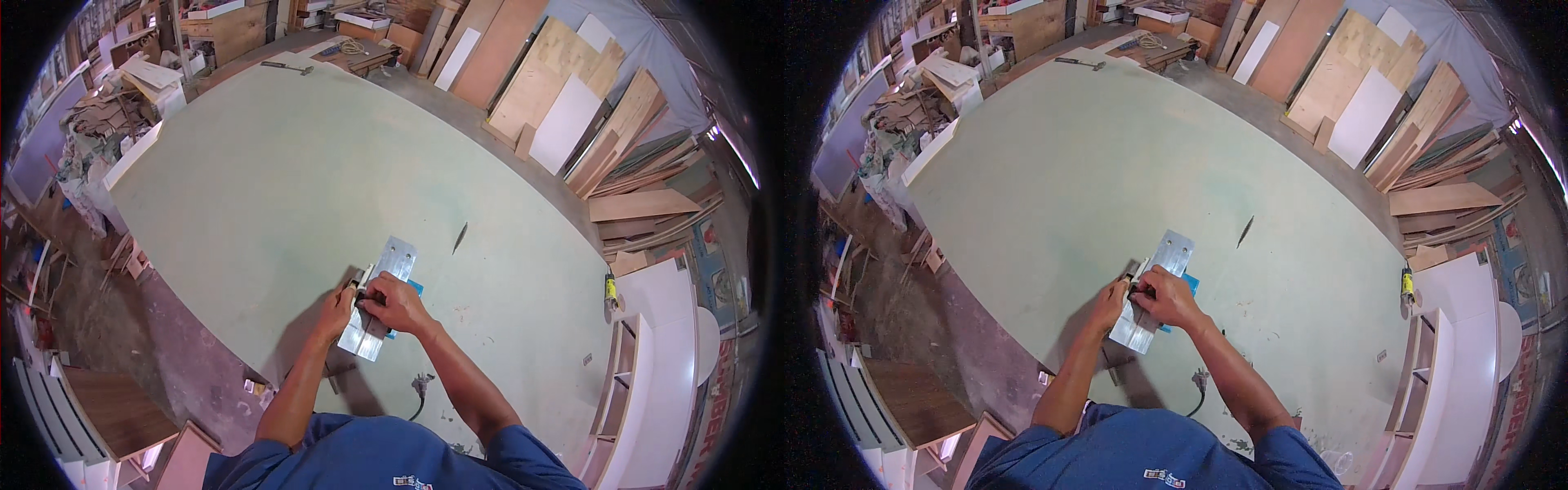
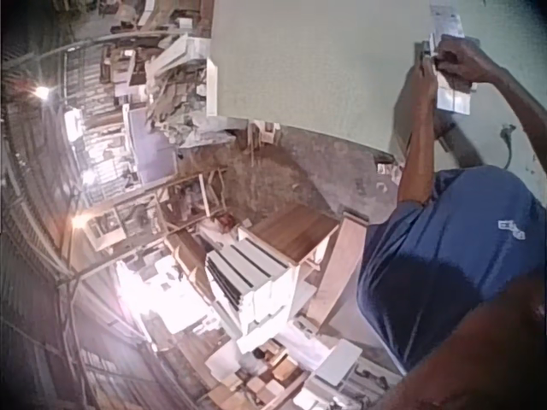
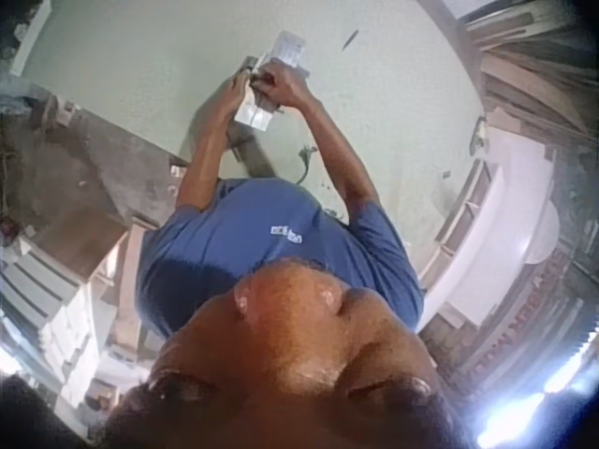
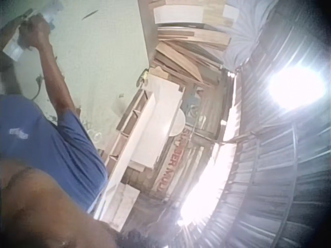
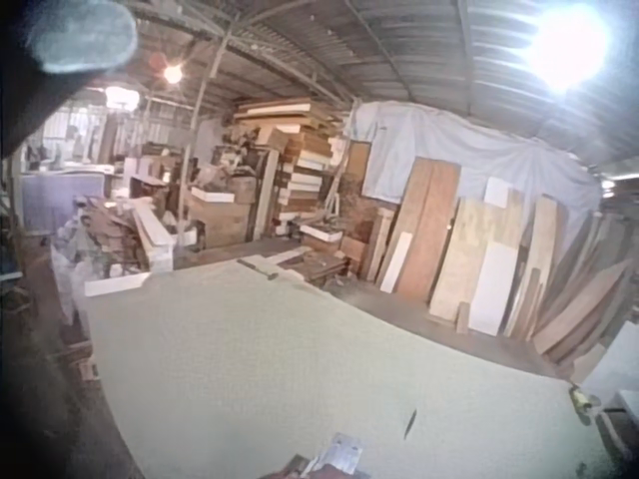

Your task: The person assembles components of a wood planer by hand and using a wrench.

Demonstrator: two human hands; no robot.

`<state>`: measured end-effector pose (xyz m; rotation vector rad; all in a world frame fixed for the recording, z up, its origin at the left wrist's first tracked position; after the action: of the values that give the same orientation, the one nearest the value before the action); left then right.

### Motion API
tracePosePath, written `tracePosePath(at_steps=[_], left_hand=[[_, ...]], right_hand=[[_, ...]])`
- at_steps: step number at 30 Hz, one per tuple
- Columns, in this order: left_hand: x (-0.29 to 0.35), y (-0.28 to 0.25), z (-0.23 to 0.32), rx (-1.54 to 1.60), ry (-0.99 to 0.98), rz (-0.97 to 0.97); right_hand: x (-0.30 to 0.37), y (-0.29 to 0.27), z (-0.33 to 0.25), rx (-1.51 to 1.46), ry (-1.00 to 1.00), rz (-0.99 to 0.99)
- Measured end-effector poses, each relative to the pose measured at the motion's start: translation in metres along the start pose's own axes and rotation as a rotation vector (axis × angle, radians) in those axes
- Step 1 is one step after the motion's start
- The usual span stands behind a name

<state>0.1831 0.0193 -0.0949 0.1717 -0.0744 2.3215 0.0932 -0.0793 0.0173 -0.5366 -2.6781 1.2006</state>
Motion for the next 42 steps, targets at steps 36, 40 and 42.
tracePosePath(at_steps=[36,40,42], left_hand=[[-0.012,0.006,-0.019,0.027,0.022,-0.082],[-0.022,-0.004,-0.045,0.001,-0.053,-0.085],[-0.028,-0.008,-0.059,0.012,-0.105,-0.098]], right_hand=[[0.005,0.003,0.021,-0.06,-0.098,0.091],[0.002,0.003,0.017,-0.04,-0.035,0.084],[0.006,-0.004,0.006,-0.097,-0.05,0.108]])
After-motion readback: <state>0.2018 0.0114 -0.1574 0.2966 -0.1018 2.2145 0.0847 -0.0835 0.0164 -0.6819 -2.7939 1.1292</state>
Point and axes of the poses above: each hand's wrist, its own x-axis away from the middle knuckle, its own y-axis out of the palm, z = x × y, the point moved 8 cm from there along -x, towards the middle knuckle, and after that the axes turned 4 degrees about y, right-handed, at the moved point
